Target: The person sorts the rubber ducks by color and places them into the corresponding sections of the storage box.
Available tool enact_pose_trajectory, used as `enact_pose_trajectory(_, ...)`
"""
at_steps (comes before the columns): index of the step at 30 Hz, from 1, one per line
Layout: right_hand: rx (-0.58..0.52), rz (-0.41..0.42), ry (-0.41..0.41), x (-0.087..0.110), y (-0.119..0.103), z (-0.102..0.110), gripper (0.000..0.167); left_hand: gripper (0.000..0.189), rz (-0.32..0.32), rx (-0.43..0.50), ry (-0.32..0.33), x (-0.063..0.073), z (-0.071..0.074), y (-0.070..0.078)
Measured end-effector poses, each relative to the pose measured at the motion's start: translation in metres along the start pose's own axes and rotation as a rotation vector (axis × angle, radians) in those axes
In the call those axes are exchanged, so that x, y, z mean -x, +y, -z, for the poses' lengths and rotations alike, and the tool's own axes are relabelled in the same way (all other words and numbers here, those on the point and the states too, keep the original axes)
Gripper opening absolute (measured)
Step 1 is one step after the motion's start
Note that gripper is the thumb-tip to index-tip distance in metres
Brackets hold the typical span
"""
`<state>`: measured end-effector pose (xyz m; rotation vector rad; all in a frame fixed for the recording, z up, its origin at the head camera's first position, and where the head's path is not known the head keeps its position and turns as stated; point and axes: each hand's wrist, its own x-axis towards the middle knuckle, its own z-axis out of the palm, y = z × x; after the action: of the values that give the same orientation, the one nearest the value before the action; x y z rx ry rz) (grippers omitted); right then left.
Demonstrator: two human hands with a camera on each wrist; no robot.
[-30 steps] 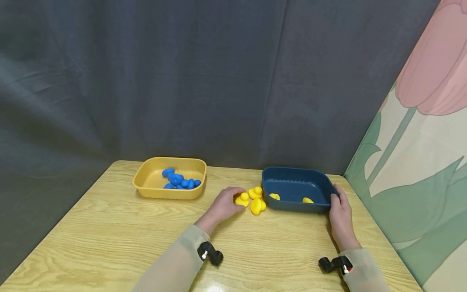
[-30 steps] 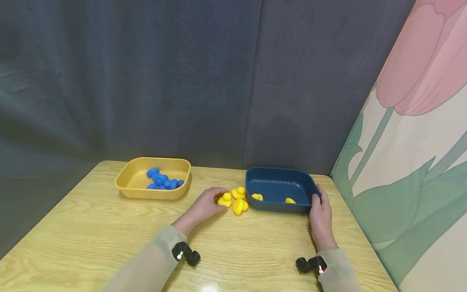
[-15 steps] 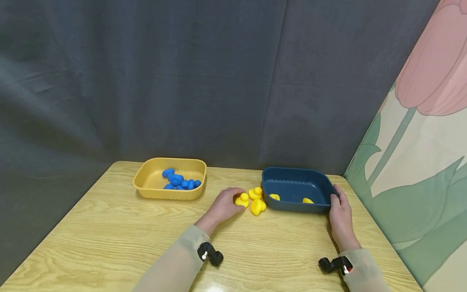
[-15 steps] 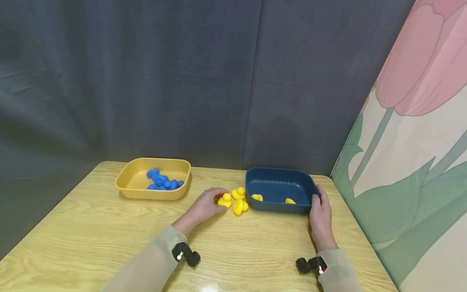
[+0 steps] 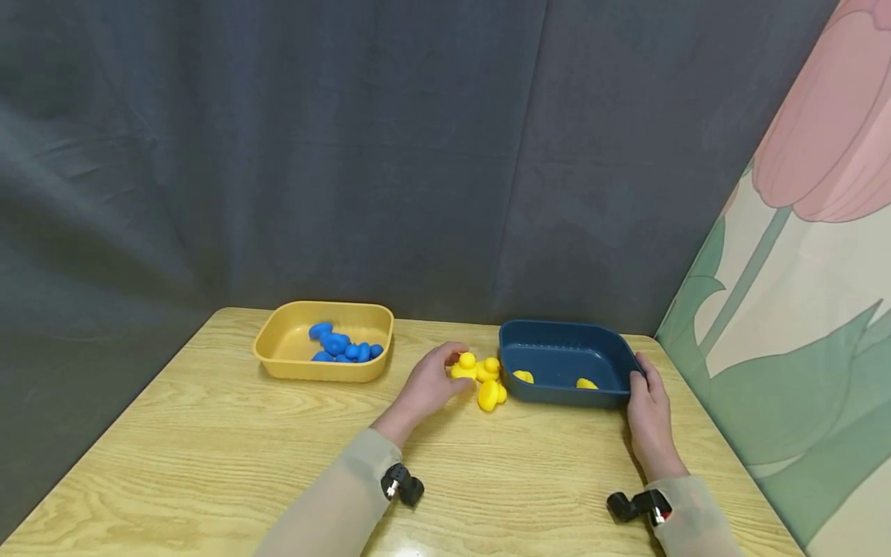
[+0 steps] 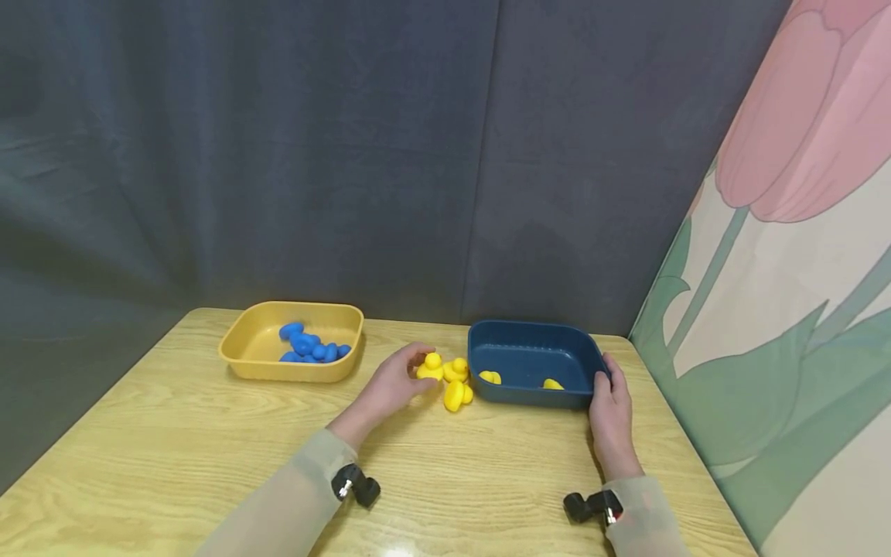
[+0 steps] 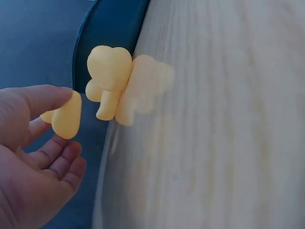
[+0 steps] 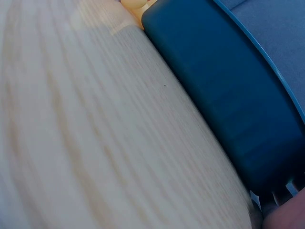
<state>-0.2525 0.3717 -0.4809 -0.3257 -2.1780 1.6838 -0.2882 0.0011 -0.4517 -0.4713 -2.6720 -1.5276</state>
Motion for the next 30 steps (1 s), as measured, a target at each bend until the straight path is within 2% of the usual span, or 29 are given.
enact_pose_trajectory(7, -0.001, -0.001, 0.000, 0.001, 0.000, 0.001, 0.062, 0.051, -0.047, 0.041, 0.027, -0.004, -0.003, 0.021)
enact_pose_trajectory(15, -0.005, 0.003, 0.006, 0.001, -0.001, 0.000, 0.062, 0.048, -0.095, 0.016, 0.039, -0.012, -0.016, 0.038)
enact_pose_trajectory(21, -0.010, -0.005, 0.007, 0.003, -0.003, -0.001, 0.062, 0.046, -0.116, -0.019, 0.035, -0.013, -0.031, 0.052)
enact_pose_trajectory(27, 0.005, -0.003, 0.003, 0.004, -0.003, 0.000, 0.062, 0.045, -0.187, -0.097, 0.023, -0.015, -0.052, 0.064)
enact_pose_trajectory(30, 0.029, 0.003, -0.001, 0.004, -0.003, 0.001, 0.062, 0.044, -0.203, -0.125, 0.020, -0.015, -0.062, 0.069)
